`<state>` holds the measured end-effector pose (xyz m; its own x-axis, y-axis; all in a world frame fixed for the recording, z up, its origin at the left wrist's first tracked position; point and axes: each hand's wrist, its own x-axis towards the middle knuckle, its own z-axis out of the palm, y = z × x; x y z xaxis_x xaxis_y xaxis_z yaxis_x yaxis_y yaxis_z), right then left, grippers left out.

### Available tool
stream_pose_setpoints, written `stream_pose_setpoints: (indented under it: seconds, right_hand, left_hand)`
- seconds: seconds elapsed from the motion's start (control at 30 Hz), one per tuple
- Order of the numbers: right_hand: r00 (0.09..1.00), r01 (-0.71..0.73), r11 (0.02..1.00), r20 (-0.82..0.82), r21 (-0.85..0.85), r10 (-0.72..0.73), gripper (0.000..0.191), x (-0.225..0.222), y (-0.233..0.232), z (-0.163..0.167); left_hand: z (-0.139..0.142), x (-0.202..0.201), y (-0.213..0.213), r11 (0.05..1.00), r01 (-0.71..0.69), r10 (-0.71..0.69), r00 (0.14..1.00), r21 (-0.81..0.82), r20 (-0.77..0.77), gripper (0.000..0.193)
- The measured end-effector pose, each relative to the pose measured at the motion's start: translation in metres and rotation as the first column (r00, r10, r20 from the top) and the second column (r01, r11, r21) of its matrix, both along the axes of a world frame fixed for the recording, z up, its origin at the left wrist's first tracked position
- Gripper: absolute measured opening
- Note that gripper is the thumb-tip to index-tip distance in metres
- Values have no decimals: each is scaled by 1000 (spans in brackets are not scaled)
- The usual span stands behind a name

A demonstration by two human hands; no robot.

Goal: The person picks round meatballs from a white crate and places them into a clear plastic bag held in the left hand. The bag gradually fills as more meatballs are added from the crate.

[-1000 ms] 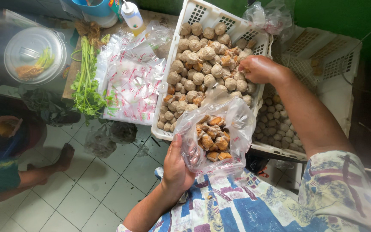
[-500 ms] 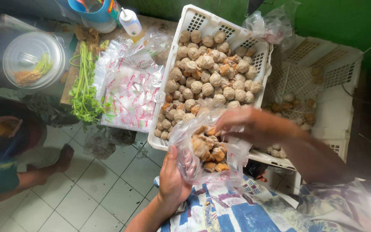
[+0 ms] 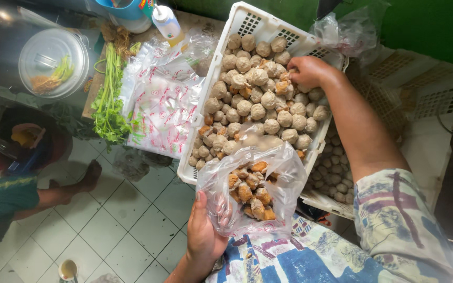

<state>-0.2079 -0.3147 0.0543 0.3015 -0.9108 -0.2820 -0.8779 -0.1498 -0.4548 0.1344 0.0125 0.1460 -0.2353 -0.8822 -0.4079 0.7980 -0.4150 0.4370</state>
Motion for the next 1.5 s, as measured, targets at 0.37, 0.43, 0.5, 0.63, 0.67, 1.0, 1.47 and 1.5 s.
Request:
stream_pose_setpoints:
  seconds: [0.37,0.43,0.5,0.63,0.67,1.0,1.47,1.5]
  right_hand:
    - [300,-454,879,904,-146,305,28,23,133,118]
    - [373,-461,824,770,-330,517,29,51,163,130]
    - [530,-432,737,514,-520,674,37,59,166,132]
    - [972,-63,926,189,-371,142,20,38,106,92]
    - [973,-136,861,98,-490,209,27,36,93,73]
    - [758,273,937,551,216,-348,14,17,89,61]
    - [843,-467,832,134,-300,521,66,71,170,44]
    - [840,-455,829,151,-324,520,62,70,171,43]
  left_hand:
    - [8,-8,-15,999,51,-51,998,-3,-34,46]
    - [9,-10,-17,999,51,-51,999,14,-9,46]
    - [10,-10,-19,998,64,-64,998,0,-18,47]
    - [11,-4,-16,999,50,-50,999,15,-6,44]
    - [11,-2,-14,998,37,-38,999,42,21,42]
    - [0,4,-14,999,39,-38,999,25,-20,44]
    - [-15,38,14,904,320,-279,944,-285,174,47]
    - [-19,42,17,892,356,-313,931,-277,186,46]
